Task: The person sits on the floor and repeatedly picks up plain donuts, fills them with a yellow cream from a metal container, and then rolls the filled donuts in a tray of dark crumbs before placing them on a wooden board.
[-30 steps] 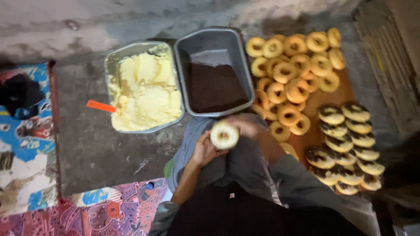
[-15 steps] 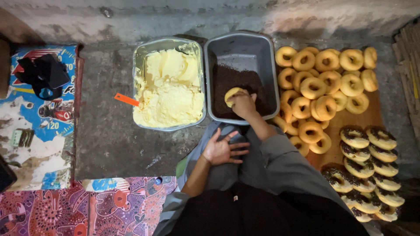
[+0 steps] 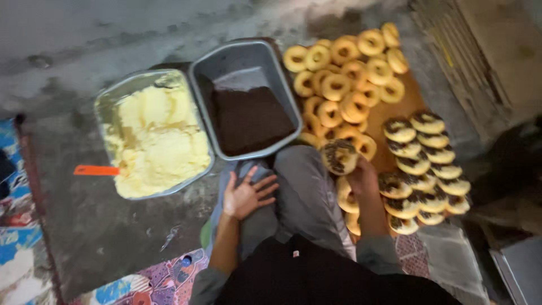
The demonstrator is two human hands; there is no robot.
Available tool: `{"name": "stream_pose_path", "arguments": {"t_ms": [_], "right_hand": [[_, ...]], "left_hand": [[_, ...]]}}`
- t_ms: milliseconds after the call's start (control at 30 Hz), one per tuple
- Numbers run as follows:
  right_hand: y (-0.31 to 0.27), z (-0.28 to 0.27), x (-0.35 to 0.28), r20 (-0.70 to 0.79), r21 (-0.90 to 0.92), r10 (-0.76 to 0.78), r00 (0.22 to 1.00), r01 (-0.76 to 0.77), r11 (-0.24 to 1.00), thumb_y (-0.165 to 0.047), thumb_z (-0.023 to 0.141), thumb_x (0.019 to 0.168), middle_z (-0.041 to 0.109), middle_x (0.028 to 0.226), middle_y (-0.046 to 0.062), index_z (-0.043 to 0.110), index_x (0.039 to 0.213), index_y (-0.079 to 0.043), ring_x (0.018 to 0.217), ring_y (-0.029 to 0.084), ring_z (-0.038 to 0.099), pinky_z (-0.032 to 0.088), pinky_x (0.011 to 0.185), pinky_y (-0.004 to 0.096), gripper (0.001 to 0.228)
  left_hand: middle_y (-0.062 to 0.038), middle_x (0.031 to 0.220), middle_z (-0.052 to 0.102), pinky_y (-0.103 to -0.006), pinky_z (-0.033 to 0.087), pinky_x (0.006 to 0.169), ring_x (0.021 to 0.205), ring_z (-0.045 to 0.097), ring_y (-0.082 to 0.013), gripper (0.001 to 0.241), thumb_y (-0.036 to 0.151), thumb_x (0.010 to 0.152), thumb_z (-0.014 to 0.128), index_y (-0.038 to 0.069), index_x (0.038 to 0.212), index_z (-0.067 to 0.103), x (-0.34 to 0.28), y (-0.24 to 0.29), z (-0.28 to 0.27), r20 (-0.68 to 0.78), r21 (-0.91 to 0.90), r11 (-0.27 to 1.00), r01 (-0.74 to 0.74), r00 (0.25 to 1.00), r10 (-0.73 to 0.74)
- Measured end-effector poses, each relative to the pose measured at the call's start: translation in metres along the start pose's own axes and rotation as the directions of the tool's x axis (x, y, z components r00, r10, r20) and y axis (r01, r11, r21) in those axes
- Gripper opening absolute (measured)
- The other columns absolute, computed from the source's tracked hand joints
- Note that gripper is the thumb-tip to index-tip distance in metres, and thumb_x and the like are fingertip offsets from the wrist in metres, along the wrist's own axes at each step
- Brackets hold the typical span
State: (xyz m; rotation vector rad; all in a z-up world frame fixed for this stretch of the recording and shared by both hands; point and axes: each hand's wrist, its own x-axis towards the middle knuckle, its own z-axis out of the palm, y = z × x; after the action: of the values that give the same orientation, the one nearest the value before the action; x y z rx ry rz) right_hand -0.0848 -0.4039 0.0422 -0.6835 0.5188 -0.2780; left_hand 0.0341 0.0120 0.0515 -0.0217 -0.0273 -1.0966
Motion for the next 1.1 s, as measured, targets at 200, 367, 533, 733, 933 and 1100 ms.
{"name": "stream_pose_path", "arguments": {"t_ms": [200, 367, 533, 733, 933, 1100], "right_hand": [[-0.068, -0.091, -0.051, -0.462, -0.353, -0.383, 0.800, 0.230, 0.907, 0.001, 0.060, 0.094, 0.068, 0.112, 0.015, 0.059, 0.134, -0.012, 0.090, 0.026, 0.062, 0.050, 0.070, 0.039, 0.042], [-0.083, -0.105, -0.020, -0.560, -0.659, -0.480, 0.675, -0.012, 0.752, 0.000, 0.068, 0.090, 0.070, 0.106, 0.014, 0.061, 0.126, -0.012, 0.076, 0.022, 0.068, 0.059, 0.057, 0.033, 0.039], [-0.098, -0.103, -0.008, -0.303, -0.952, -0.529, 0.793, -0.229, 0.203, -0.019, 0.074, 0.094, 0.076, 0.108, 0.019, 0.072, 0.124, -0.008, 0.081, 0.026, 0.074, 0.064, 0.069, 0.042, 0.032], [-0.125, -0.072, -0.044, -0.206, -0.884, -0.508, 0.836, -0.382, -0.269, -0.037, 0.081, 0.084, 0.054, 0.144, 0.026, 0.062, 0.140, -0.019, 0.127, 0.044, 0.054, 0.046, 0.102, 0.064, 0.062], [-0.098, -0.022, -0.055, -0.260, -0.858, -0.445, 0.857, -0.417, -0.302, -0.052, 0.092, 0.063, 0.039, 0.158, 0.015, 0.035, 0.157, -0.037, 0.144, 0.046, 0.023, 0.020, 0.106, 0.075, 0.110], [-0.099, -0.016, -0.054, -0.307, -0.870, -0.445, 0.841, -0.438, -0.228, -0.053, 0.088, 0.069, 0.049, 0.155, 0.005, 0.040, 0.159, -0.037, 0.147, 0.042, 0.032, 0.021, 0.117, 0.070, 0.103]], "left_hand": [[-0.031, 0.165, 0.028, -0.0710, 0.022, 0.116, 0.151, 0.027, -0.0502, 0.076, 0.081, 0.097, 0.029, 0.030, 0.149, 0.052, 0.000, -0.003, 0.006, -0.108, 0.040, 0.999, -0.026, 0.994, 0.030], [-0.030, 0.164, 0.031, -0.0712, 0.020, 0.115, 0.150, 0.030, -0.0502, 0.075, 0.080, 0.096, 0.031, 0.029, 0.146, 0.053, -0.001, -0.009, 0.010, -0.212, 0.060, 0.996, -0.068, 0.974, 0.079], [-0.031, 0.166, 0.031, -0.0716, 0.018, 0.118, 0.152, 0.029, -0.0499, 0.073, 0.079, 0.099, 0.032, 0.028, 0.146, 0.053, -0.002, -0.014, 0.016, -0.159, 0.075, 0.992, -0.101, 0.981, 0.112], [-0.031, 0.163, 0.032, -0.0720, 0.015, 0.116, 0.151, 0.028, -0.0505, 0.074, 0.078, 0.096, 0.032, 0.027, 0.144, 0.055, 0.000, -0.016, 0.027, -0.296, 0.143, 0.984, -0.107, 0.944, 0.146], [-0.031, 0.164, 0.031, -0.0719, 0.017, 0.117, 0.152, 0.027, -0.0508, 0.073, 0.077, 0.098, 0.033, 0.027, 0.145, 0.055, 0.001, -0.015, 0.026, -0.229, 0.091, 0.990, -0.107, 0.965, 0.125], [-0.031, 0.165, 0.030, -0.0707, 0.021, 0.116, 0.152, 0.027, -0.0503, 0.072, 0.077, 0.098, 0.034, 0.027, 0.144, 0.057, -0.001, -0.015, 0.024, -0.266, 0.136, 0.985, -0.108, 0.954, 0.141]]}}
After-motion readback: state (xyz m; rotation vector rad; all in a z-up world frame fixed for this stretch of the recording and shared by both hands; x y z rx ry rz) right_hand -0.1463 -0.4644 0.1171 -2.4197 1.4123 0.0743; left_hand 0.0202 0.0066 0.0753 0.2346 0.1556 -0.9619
